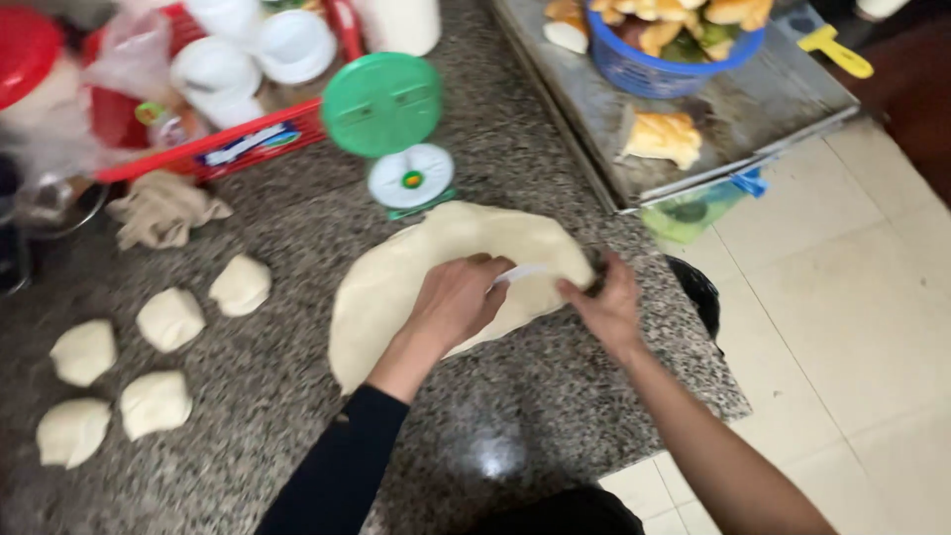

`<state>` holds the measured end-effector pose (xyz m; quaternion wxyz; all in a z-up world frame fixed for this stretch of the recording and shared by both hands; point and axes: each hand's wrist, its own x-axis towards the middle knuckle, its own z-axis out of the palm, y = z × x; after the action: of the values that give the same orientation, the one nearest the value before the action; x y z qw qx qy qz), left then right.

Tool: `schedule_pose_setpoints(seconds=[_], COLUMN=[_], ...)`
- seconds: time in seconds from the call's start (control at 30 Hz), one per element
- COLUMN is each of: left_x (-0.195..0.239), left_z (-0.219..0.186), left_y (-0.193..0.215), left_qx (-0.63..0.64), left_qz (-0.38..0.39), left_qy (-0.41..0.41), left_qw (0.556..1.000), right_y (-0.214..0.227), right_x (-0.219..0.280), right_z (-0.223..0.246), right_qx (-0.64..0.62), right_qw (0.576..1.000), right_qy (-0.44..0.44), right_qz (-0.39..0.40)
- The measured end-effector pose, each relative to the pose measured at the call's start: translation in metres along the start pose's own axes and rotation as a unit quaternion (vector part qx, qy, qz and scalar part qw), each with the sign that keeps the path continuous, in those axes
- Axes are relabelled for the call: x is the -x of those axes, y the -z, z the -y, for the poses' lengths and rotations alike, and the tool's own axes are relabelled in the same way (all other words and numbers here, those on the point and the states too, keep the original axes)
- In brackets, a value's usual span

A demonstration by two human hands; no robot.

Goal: Cutting and weighing portions of dough from a larger piece on a granite countertop in a bakery kitchen.

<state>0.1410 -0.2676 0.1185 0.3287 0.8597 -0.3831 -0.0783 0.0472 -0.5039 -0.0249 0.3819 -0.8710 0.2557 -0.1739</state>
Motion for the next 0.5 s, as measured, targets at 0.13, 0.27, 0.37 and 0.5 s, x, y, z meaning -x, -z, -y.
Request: schedule_pose_setpoints(seconds=[0.13,0.27,0.37,0.5], left_x=[-0.068,-0.108,-0.117,-0.129], left_z=[-0.014,-0.009,0.010,0.011], left_y=[-0.033,-0.067,-0.090,-0.092], left_qx=[-0.077,-0.146,-0.137,-0.132], left_qz=[0.100,0.224,0.242,0.249], left_qy=[-0.047,-0.063,-0.081,-0.082], left_qw=[0.991,0.961,0.957,0.956], right_y=[-0.015,-0.033,-0.037,-0.032], right_x=[0.000,-0.006,-0.004,-0.003], right_z=[0.004,0.000,0.006,0.012], right_qx=[-0.029,0.037,-0.002,-0.019], right_qw=[1.000,0.998,0.997,0.990], right_qy=[0.009,0.035,-0.069,-0.135], right_qz=[-0.009,-0.024,0.023,0.039])
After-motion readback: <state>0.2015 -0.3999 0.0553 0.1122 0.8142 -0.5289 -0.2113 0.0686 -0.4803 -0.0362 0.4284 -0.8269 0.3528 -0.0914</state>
